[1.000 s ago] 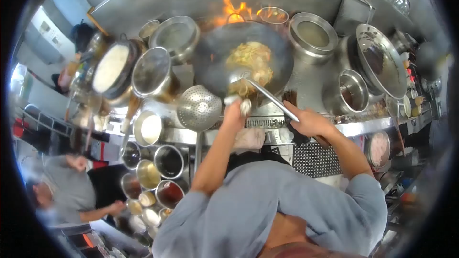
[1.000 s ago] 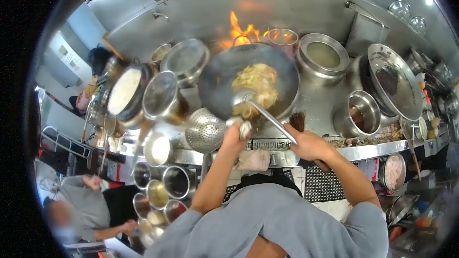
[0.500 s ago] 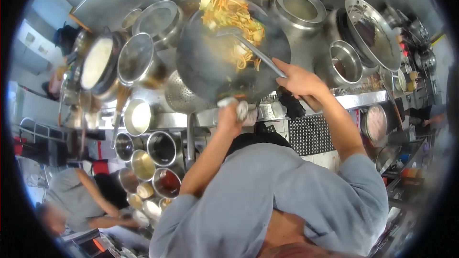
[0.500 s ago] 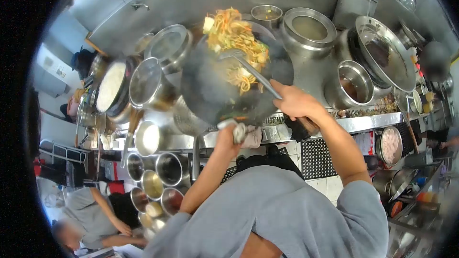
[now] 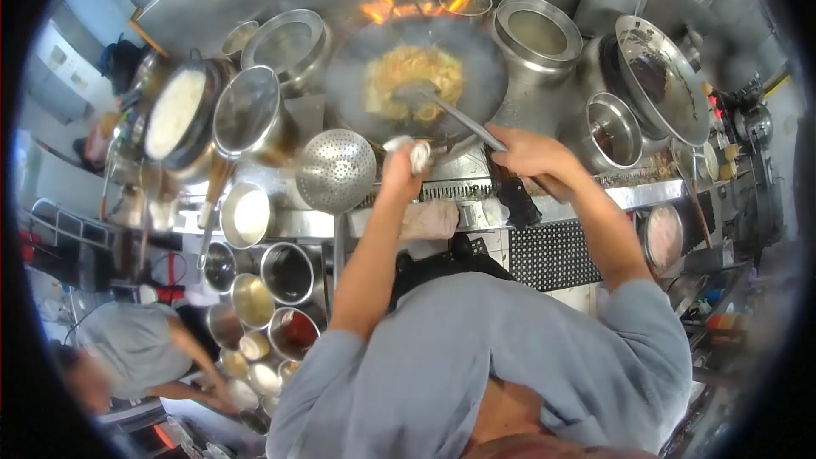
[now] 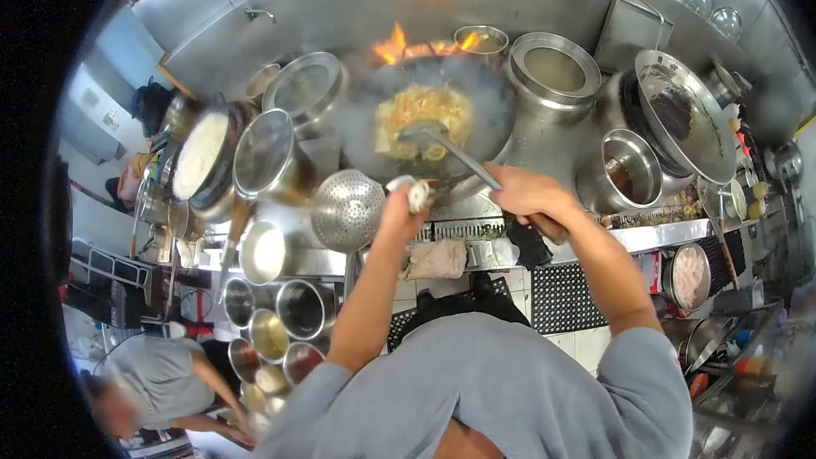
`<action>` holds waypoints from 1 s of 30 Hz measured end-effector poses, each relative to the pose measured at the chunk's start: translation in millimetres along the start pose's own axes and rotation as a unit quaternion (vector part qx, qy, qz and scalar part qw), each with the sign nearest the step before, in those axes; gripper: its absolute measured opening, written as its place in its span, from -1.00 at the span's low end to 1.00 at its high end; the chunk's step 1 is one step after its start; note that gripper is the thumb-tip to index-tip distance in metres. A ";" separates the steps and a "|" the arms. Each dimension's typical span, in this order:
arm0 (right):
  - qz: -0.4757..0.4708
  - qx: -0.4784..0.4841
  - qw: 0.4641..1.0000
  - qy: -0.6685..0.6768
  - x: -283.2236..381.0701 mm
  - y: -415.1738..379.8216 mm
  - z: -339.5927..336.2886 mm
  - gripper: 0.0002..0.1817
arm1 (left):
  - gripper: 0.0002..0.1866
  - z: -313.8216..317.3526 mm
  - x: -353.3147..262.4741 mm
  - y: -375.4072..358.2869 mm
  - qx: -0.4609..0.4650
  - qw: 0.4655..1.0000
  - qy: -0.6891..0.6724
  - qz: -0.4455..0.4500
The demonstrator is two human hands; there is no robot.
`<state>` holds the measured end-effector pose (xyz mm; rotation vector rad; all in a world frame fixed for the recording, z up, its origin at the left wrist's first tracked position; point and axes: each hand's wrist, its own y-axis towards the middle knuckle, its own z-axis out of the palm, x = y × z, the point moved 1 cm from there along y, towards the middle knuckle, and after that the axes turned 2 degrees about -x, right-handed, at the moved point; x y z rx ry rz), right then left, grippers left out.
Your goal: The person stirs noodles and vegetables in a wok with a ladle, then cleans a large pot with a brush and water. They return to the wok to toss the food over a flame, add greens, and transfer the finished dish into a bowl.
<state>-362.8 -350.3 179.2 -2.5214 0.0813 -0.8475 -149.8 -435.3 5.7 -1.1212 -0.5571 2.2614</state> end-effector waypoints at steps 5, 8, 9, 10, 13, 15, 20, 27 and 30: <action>-0.002 -0.120 0.992 0.049 12.1 -12.4 14.7 -0.34 | -0.70 -40.5 55.8 -28.9 -0.031 0.992 0.060 0.108; 0.008 -0.126 0.982 0.139 0.8 -41.2 16.8 -0.28 | -0.75 -19.5 16.5 -19.7 -0.098 0.991 -0.004 0.091; 0.033 -0.125 0.978 0.162 -1.7 -50.0 16.5 -0.26 | -0.81 -12.5 -0.4 -8.6 -0.063 0.995 0.014 0.080; 0.057 -0.127 0.973 0.185 -4.5 -56.9 16.5 -0.23 | -0.85 -12.7 -9.6 13.3 -0.051 0.996 0.037 0.059; 0.078 -0.152 0.964 0.204 -23.2 -62.1 23.5 -0.24 | -0.87 8.8 -37.9 34.3 -0.057 0.998 0.023 -0.015; 0.096 -0.160 0.961 0.202 -39.6 -66.7 27.5 -0.24 | -0.88 9.0 -42.6 42.9 -0.025 0.998 0.052 -0.040; 0.050 -0.028 0.984 0.169 -5.1 -99.4 8.5 -0.25 | -0.85 -10.5 -10.4 59.7 0.035 0.998 0.049 0.008; 0.004 0.028 1.000 -0.002 6.8 -55.1 -11.5 -0.42 | -0.75 21.9 -27.7 -14.1 0.010 0.998 -0.022 -0.050; -0.007 -0.049 0.999 0.019 -6.2 -1.2 7.4 -0.45 | -0.79 -27.0 16.7 11.6 0.042 0.998 0.031 0.034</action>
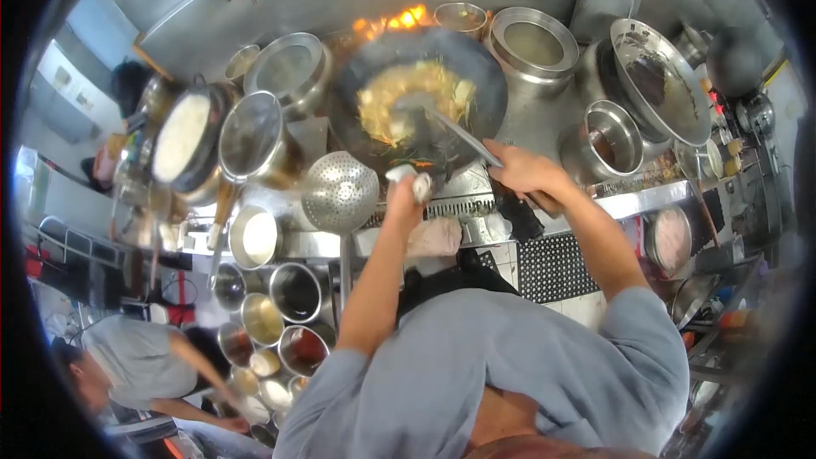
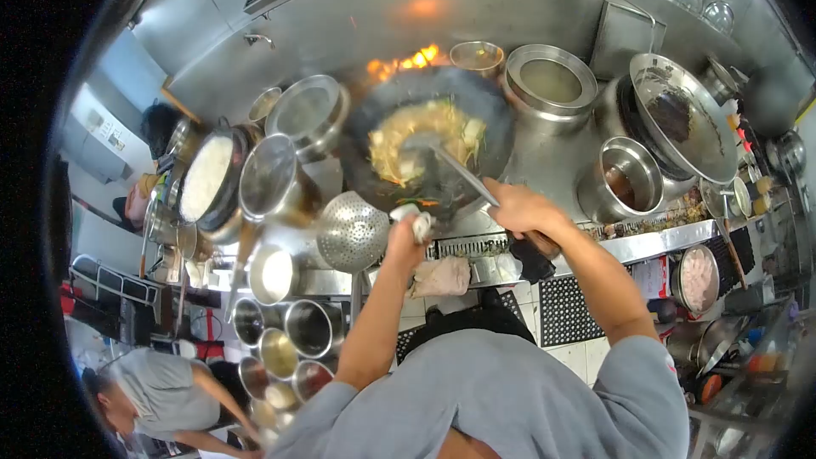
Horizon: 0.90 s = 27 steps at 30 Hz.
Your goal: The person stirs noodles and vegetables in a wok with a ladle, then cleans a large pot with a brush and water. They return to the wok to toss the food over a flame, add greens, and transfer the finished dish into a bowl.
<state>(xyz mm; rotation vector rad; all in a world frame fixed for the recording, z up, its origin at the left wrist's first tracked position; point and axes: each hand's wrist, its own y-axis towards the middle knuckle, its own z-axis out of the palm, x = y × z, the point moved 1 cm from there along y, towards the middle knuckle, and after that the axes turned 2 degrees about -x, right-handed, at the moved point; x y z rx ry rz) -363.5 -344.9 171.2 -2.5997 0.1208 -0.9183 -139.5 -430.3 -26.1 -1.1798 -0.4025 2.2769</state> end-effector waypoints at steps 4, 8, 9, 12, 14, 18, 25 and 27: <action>-0.006 -0.080 0.997 0.019 4.2 -18.1 7.6 -0.38 | -0.71 4.0 24.2 -53.1 -0.083 0.995 -0.002 0.057; -0.049 -0.091 0.994 -0.021 1.1 -85.5 -10.2 -0.29 | -0.81 12.0 -5.7 -28.3 -0.121 0.991 -0.029 0.046; -0.127 -0.124 0.982 -0.066 -12.7 -100.9 -14.1 -0.27 | -0.84 10.8 -19.8 -20.5 -0.077 0.997 -0.005 0.025; -0.032 0.009 0.993 -0.114 3.4 -147.3 -52.8 -0.27 | -0.86 20.5 -39.2 10.0 -0.072 0.997 0.008 0.013; 0.009 0.024 0.987 -0.157 22.8 -148.0 -60.3 -0.26 | -0.83 28.6 -39.3 12.5 -0.068 0.998 -0.001 -0.010; 0.032 0.086 0.985 -0.148 35.9 -129.2 -61.6 -0.31 | -0.79 46.6 -36.4 -38.4 -0.081 0.994 -0.016 -0.066; 0.020 0.050 0.995 -0.079 32.4 -23.9 -20.8 -0.58 | -0.74 11.7 2.3 -16.6 -0.026 0.996 -0.048 -0.063; -0.006 0.014 0.993 -0.114 30.0 -14.9 -12.9 -0.61 | -0.75 -13.2 48.5 -28.5 -0.065 0.997 -0.019 0.045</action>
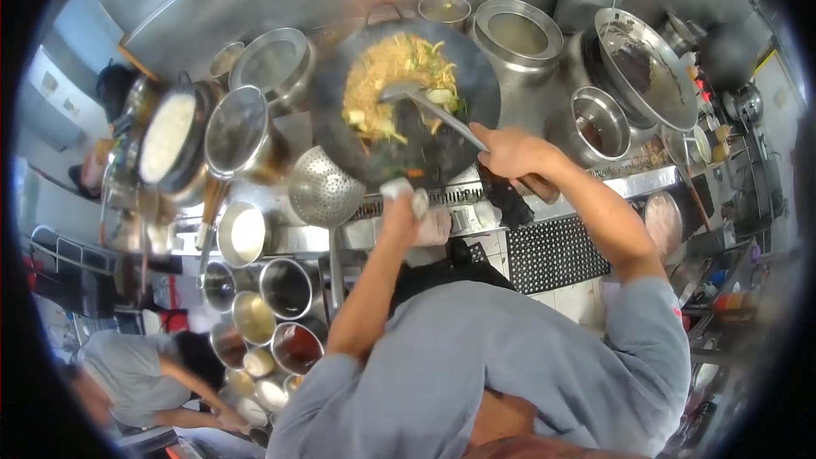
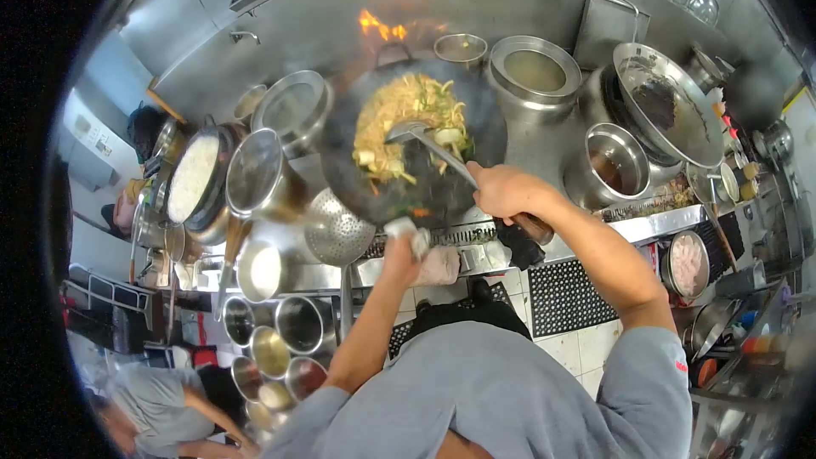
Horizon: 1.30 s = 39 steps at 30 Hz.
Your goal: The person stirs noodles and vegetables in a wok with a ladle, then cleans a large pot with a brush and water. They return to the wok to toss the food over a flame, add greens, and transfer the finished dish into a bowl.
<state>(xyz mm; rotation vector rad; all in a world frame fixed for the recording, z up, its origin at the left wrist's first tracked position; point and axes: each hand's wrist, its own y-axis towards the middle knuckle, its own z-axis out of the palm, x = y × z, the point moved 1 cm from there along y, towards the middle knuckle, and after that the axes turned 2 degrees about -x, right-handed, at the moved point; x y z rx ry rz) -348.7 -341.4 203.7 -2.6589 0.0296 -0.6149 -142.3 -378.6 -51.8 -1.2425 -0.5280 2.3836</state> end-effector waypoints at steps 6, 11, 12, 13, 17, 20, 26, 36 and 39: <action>0.032 0.107 0.993 0.028 29.1 -18.3 -41.1 -0.64 | -0.80 54.9 -93.5 -33.7 0.057 0.996 -0.004 -0.070; 0.008 -0.027 1.000 0.000 14.4 23.7 -3.0 -0.51 | -0.77 14.2 -21.3 9.6 0.030 0.999 0.029 -0.034; 0.002 -0.064 0.997 -0.038 11.8 21.0 10.0 -0.46 | -0.77 -1.0 -2.5 -4.5 -0.004 0.998 0.046 -0.035; -0.007 -0.077 0.997 -0.030 0.0 20.0 17.4 -0.34 | -0.76 -9.8 0.7 -25.7 -0.003 0.996 0.075 -0.045; -0.014 -0.020 1.000 0.009 23.5 -48.4 -31.2 -0.44 | -0.77 28.0 -49.1 -50.6 -0.028 0.996 0.018 -0.079; -0.004 0.059 0.997 0.040 32.2 -51.4 -44.0 -0.54 | -0.78 55.9 -84.3 -0.8 0.004 0.995 0.014 -0.100; -0.016 -0.064 0.997 -0.031 -35.8 40.2 45.1 -0.55 | -0.77 12.6 -14.0 23.3 -0.001 1.000 0.027 -0.012; 0.104 -0.030 0.839 0.534 -36.9 -27.3 19.0 -0.69 | -0.77 46.0 -114.8 15.2 0.003 0.997 0.008 -0.071; 0.107 -0.086 0.885 0.446 -67.2 -21.7 16.4 -0.64 | -0.75 35.2 -108.3 11.7 0.045 0.993 0.111 -0.006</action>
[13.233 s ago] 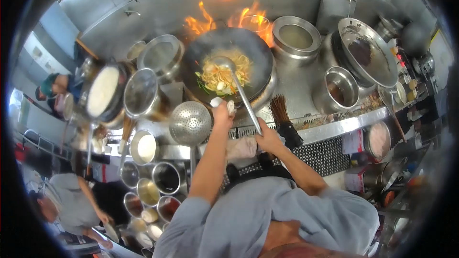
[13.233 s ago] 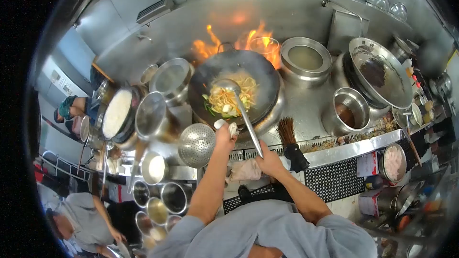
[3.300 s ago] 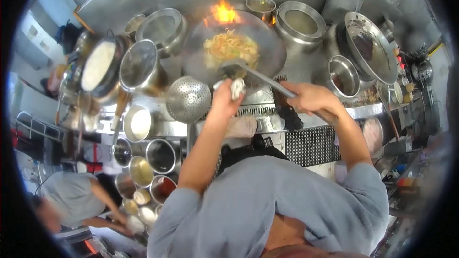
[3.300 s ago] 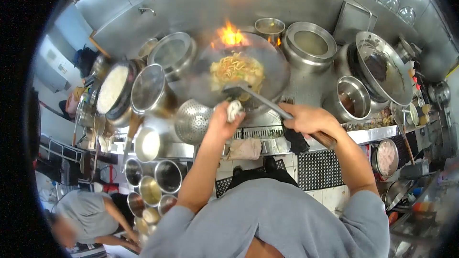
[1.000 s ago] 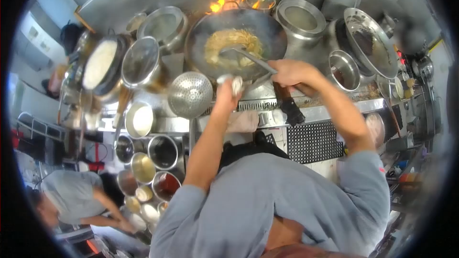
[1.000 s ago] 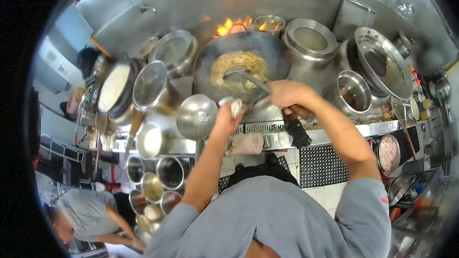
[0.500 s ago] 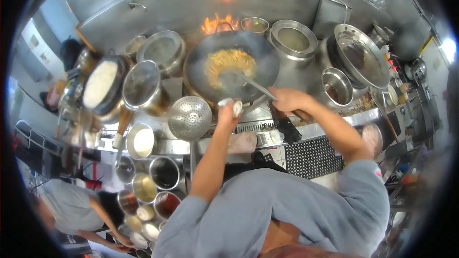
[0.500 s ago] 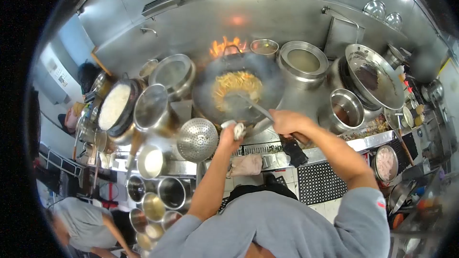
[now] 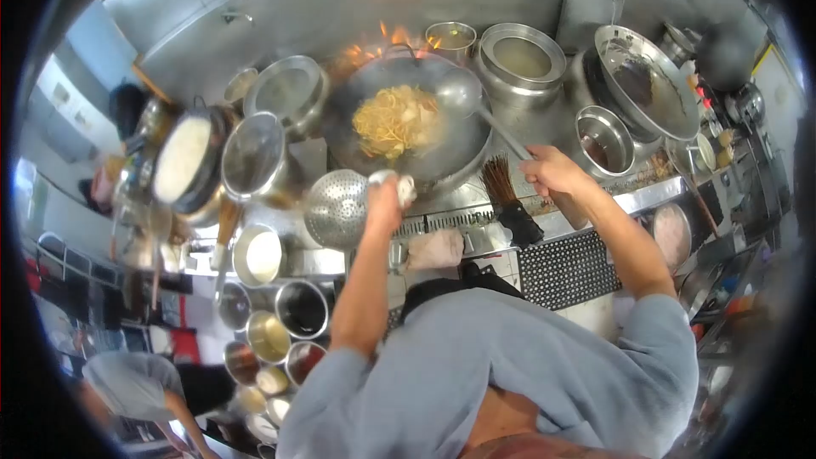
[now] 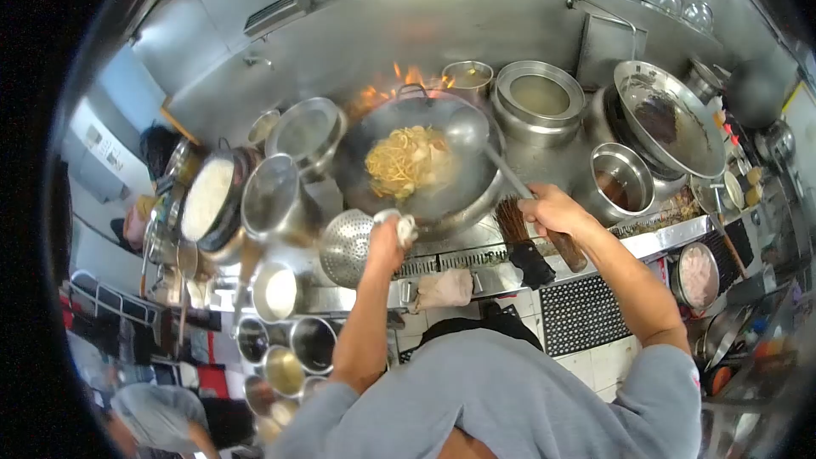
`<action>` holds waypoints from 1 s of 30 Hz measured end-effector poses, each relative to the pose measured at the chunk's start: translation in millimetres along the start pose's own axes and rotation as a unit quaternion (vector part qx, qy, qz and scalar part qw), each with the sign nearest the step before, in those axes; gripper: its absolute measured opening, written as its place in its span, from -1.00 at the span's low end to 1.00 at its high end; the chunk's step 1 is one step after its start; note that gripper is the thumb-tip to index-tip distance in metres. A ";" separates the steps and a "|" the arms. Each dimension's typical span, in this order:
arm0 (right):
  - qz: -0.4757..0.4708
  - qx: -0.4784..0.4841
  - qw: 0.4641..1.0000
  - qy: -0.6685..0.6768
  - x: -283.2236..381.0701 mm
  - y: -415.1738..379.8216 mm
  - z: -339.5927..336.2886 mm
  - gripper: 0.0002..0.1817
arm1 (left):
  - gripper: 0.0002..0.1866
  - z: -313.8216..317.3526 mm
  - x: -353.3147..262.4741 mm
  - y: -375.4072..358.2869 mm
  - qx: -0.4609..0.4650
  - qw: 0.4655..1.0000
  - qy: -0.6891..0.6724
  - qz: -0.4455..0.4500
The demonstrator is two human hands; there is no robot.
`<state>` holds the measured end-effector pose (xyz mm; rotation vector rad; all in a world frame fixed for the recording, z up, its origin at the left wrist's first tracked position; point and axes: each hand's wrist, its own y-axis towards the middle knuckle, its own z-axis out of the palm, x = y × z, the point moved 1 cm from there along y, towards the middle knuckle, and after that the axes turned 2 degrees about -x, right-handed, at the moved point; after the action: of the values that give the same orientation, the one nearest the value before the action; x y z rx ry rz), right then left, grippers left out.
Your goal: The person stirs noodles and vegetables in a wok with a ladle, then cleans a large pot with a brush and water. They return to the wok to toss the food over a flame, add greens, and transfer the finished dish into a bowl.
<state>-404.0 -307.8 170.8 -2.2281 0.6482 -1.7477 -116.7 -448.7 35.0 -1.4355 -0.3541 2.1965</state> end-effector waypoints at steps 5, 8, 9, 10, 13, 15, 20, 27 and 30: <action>-0.014 -0.095 0.980 -0.173 5.9 18.6 15.7 -0.49 | -0.37 -21.2 79.6 -23.1 -0.136 0.913 0.284 0.258; 0.044 0.068 0.995 0.065 9.1 18.5 51.7 -0.55 | -0.35 -14.0 64.8 -25.9 -0.100 0.927 0.247 0.264; 0.055 0.072 0.994 0.067 7.7 16.8 58.1 -0.55 | -0.36 -13.4 57.0 -25.8 -0.080 0.954 0.182 0.226; 0.072 0.133 0.976 0.154 7.4 17.3 63.6 -0.61 | -0.41 -19.5 51.9 -12.1 -0.083 0.959 0.182 0.203; 0.138 0.213 0.915 0.313 -5.3 11.3 73.6 -0.65 | -0.68 -2.2 -4.8 -47.0 -0.064 0.997 -0.009 0.036; 0.117 0.199 0.929 0.288 -36.4 6.1 82.3 -0.60 | -0.77 -17.8 8.6 -44.8 -0.050 0.997 -0.050 -0.014; 0.211 0.193 0.902 0.325 -133.9 -5.9 93.4 -0.34 | -0.67 -29.2 50.0 -47.6 -0.108 0.989 -0.079 -0.056; -0.061 0.055 0.925 -0.372 -363.1 49.8 149.5 -0.41 | -0.77 -24.9 43.7 -53.8 -0.136 0.987 -0.021 -0.086; -0.007 0.109 0.887 -0.448 -423.4 92.9 163.9 -0.46 | -0.76 -24.5 41.5 -59.5 -0.099 0.986 -0.023 -0.134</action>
<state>-344.1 -200.3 -276.0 -2.4952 0.1963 -0.5728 -92.8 -377.5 20.1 -1.3497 -0.7537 2.0223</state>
